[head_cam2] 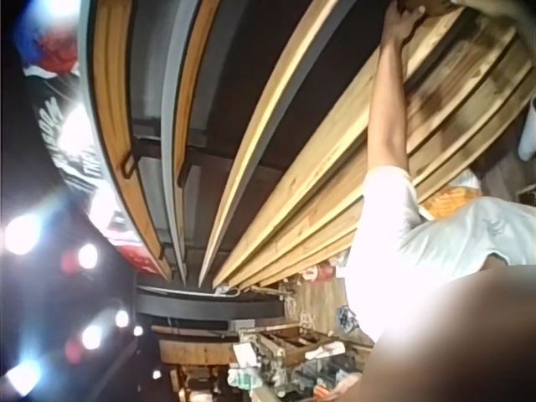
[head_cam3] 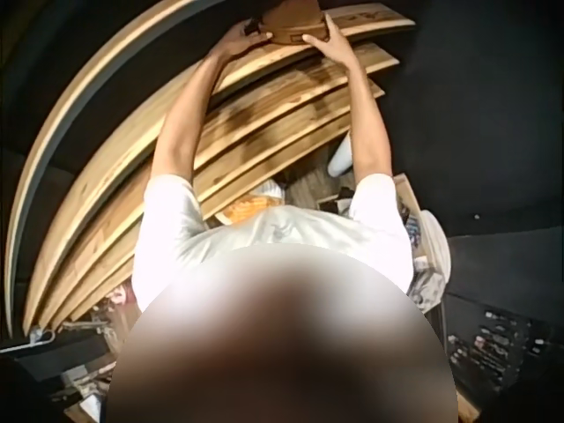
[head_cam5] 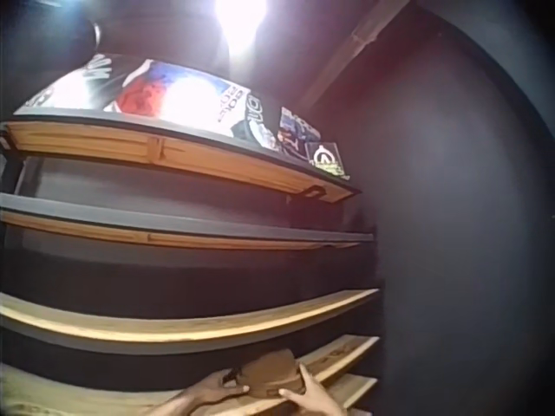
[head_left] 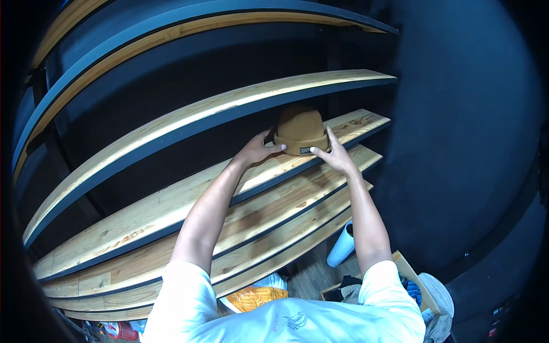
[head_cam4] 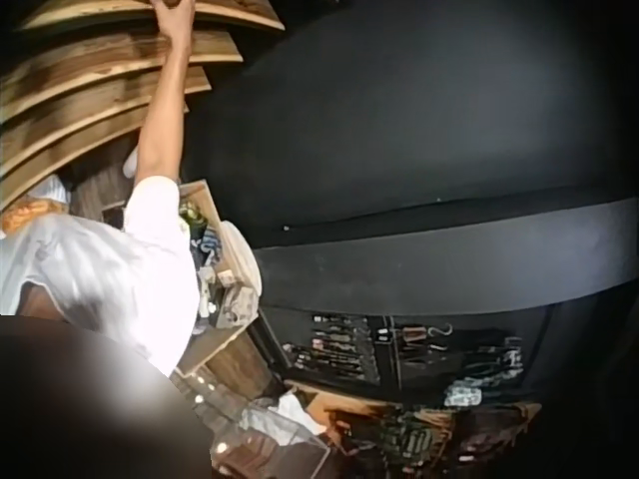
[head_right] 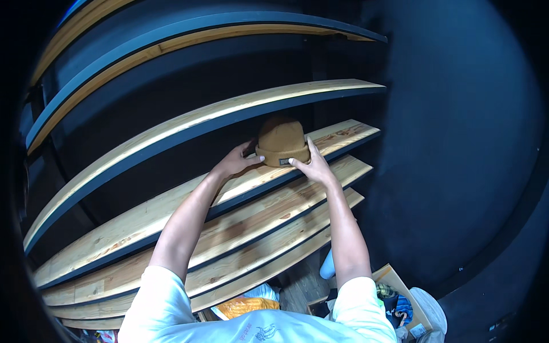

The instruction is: The person uses a lint roller to clean several beanies and organizes them on wooden display shelves, then wipes a shelf with a cloth.

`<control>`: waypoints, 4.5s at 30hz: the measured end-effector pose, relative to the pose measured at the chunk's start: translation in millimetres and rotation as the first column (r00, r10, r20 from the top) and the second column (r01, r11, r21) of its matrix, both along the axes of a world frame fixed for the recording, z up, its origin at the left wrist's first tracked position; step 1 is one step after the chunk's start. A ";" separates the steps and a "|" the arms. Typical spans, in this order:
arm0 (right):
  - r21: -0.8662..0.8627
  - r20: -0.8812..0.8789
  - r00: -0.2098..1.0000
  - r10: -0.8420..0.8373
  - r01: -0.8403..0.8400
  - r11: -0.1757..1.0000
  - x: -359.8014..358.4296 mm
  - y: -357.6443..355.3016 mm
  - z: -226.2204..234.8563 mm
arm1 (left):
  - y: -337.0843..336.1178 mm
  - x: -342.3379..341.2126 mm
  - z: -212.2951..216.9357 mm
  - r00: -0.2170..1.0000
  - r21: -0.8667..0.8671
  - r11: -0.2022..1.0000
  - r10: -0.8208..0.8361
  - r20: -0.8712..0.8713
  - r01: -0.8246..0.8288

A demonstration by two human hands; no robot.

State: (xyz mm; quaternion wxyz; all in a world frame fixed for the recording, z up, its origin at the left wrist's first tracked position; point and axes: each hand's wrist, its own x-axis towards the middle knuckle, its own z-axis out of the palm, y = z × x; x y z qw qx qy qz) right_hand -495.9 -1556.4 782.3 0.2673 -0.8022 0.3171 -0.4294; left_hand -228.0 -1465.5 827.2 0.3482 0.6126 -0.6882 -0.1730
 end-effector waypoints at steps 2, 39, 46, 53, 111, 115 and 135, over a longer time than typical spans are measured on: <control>-0.039 0.054 0.999 -0.001 0.003 0.999 -2.9 9.5 -10.7 | 10.3 5.4 -9.1 0.999 -0.124 0.991 0.039 -0.015 -0.041; 0.569 -0.414 0.642 -0.645 0.736 0.367 -295.6 552.0 -381.6 | 354.8 -308.6 -463.6 0.814 0.552 0.599 -0.400 -0.422 0.580; 0.373 -0.494 0.373 -0.785 0.907 0.196 -278.4 543.3 -394.1 | 379.1 -362.3 -482.0 0.868 0.510 0.721 -0.271 -0.416 0.470; 0.521 -0.399 0.479 -0.782 0.820 0.237 -278.1 537.5 -401.3 | 362.7 -358.5 -499.8 0.765 0.655 0.535 0.025 -0.644 0.534; 0.369 0.033 -0.699 -0.714 0.673 -0.641 -109.8 1154.8 -246.3 | 886.3 -487.8 -279.5 0.211 0.144 -0.956 -0.090 -0.973 0.256; 0.350 0.069 -0.789 -0.611 0.593 -0.725 -94.4 1167.5 -264.8 | 908.6 -488.8 -285.6 0.157 0.219 -0.970 -0.200 -0.967 0.110; 0.310 -0.100 -0.956 0.277 -0.295 -0.904 93.5 1087.1 -279.3 | 946.2 -338.1 -331.9 -0.977 0.114 -0.991 -0.092 -0.193 0.071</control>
